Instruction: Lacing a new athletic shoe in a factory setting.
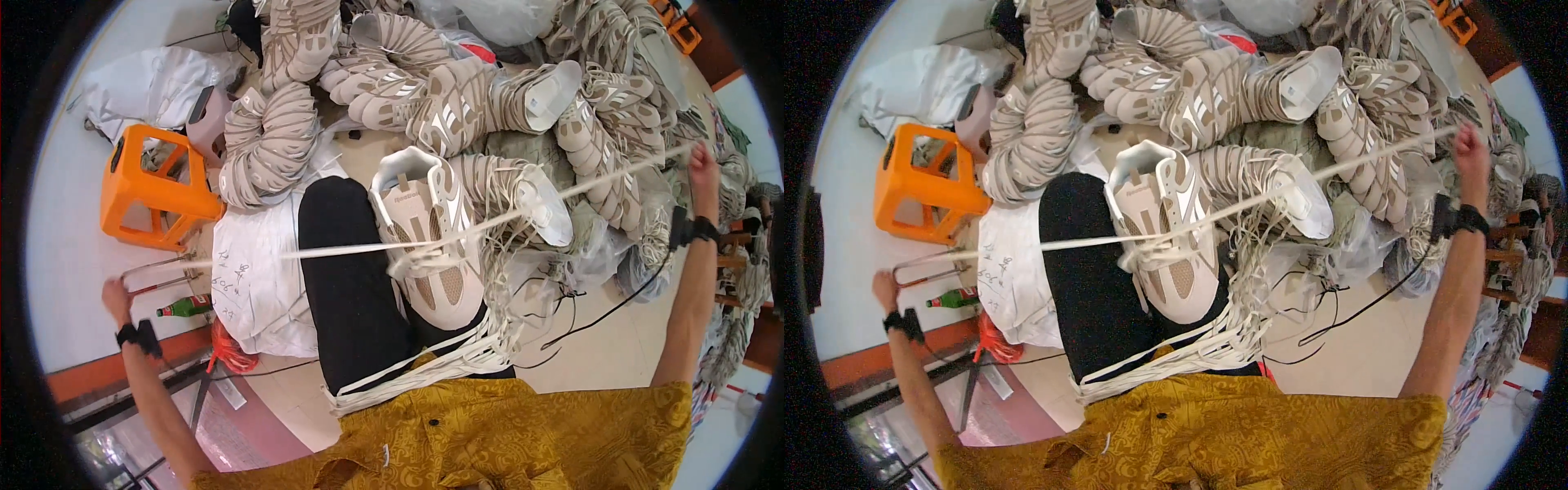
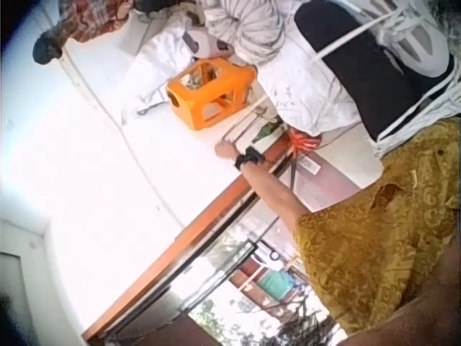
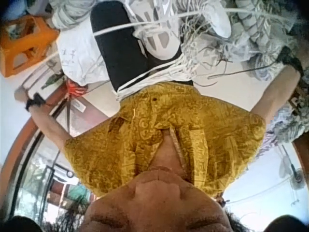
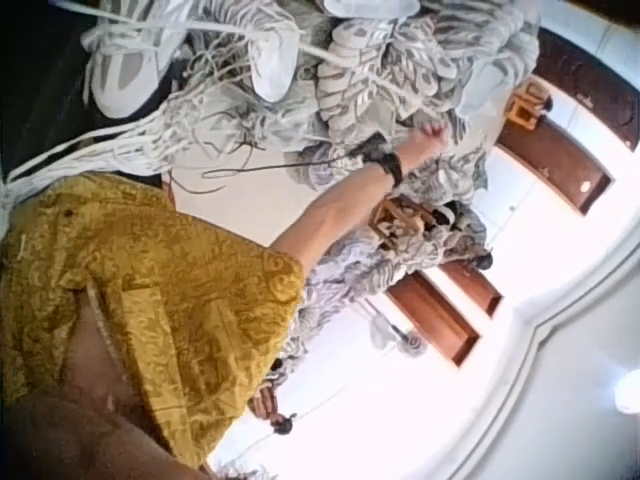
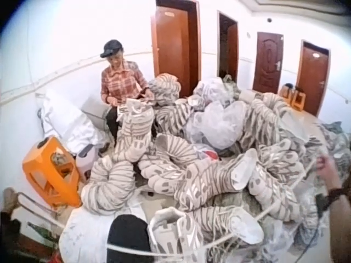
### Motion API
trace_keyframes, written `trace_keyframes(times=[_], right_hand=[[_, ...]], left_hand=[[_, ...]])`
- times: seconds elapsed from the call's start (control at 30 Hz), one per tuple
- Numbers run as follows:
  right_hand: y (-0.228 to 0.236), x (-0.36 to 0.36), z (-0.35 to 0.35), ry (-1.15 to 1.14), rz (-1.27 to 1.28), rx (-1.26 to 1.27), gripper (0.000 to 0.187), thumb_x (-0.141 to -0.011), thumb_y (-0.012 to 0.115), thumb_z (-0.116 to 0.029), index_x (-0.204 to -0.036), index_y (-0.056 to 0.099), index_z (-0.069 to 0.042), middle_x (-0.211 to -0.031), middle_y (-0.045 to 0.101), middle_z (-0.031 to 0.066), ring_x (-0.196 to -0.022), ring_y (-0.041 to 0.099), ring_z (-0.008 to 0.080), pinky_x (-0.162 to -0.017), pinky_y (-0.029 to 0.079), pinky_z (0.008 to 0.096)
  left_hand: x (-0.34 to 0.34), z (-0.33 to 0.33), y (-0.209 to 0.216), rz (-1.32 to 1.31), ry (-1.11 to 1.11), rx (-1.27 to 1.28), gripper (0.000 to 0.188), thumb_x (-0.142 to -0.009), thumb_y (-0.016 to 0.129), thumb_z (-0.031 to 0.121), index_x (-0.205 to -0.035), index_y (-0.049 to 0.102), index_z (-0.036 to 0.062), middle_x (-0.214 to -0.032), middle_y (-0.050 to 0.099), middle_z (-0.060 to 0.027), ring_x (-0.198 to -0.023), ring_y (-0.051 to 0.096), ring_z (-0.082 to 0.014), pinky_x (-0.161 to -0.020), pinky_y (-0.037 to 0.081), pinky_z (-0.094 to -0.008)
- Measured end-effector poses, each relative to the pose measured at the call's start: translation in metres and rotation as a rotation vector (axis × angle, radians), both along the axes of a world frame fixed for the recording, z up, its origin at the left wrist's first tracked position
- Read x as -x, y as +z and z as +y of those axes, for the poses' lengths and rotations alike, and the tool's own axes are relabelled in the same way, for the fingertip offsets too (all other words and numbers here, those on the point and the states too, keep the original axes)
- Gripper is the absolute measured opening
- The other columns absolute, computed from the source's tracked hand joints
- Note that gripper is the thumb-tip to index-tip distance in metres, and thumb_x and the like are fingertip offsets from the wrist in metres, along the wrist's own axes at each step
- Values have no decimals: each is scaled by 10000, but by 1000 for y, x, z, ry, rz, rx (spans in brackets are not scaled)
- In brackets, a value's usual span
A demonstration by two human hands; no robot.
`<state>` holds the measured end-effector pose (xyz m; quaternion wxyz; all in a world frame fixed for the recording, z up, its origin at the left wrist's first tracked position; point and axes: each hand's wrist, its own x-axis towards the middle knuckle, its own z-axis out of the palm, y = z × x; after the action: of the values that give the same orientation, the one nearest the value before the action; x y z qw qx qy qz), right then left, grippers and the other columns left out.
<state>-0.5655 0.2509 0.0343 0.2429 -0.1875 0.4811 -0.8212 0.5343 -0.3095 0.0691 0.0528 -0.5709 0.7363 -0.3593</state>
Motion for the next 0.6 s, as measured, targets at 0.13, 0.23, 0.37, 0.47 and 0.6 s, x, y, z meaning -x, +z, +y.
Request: trace_keyframes(times=[0.13,0.23,0.37,0.47,0.6], right_hand=[[-5,1,7,-153,133,-231,125,-853,507,-122,-896,520,-5,-690,481,-12,-542,437,63,-406,291,159],[-6,-31,-26,87,549,-1279,183,-738,598,-120,-862,571,12,-677,577,73,-562,540,84,-405,357,208],[-25,-244,-146,195,967,-886,279,-648,627,-90,-923,608,-45,-739,577,52,-655,528,116,-591,425,246],[-32,-366,-178,715,881,-448,239,-610,676,-78,-831,609,-17,-732,558,39,-647,523,122,-583,420,243],[-40,-427,-190,847,1065,-402,222,-611,667,-47,-825,608,-49,-743,563,47,-629,545,169,-545,437,275]], left_hand=[[-6,1,-4,201,168,-167,190,-791,506,177,-710,537,8,-724,581,-155,-768,550,-303,-640,441,-422],[157,28,-53,414,-13,-292,270,-840,461,171,-1058,503,17,-894,583,-179,-864,544,-333,-731,432,-407],[352,165,-22,707,-654,-479,181,-769,498,60,-922,583,13,-897,585,-138,-829,557,-284,-734,447,-341],[434,261,-39,661,-1100,-773,87,-730,564,107,-786,574,40,-832,568,-84,-796,542,-236,-689,454,-334],[474,310,-70,700,-978,-830,211,-643,641,91,-819,535,42,-718,502,-95,-730,527,-266,-617,447,-353]])
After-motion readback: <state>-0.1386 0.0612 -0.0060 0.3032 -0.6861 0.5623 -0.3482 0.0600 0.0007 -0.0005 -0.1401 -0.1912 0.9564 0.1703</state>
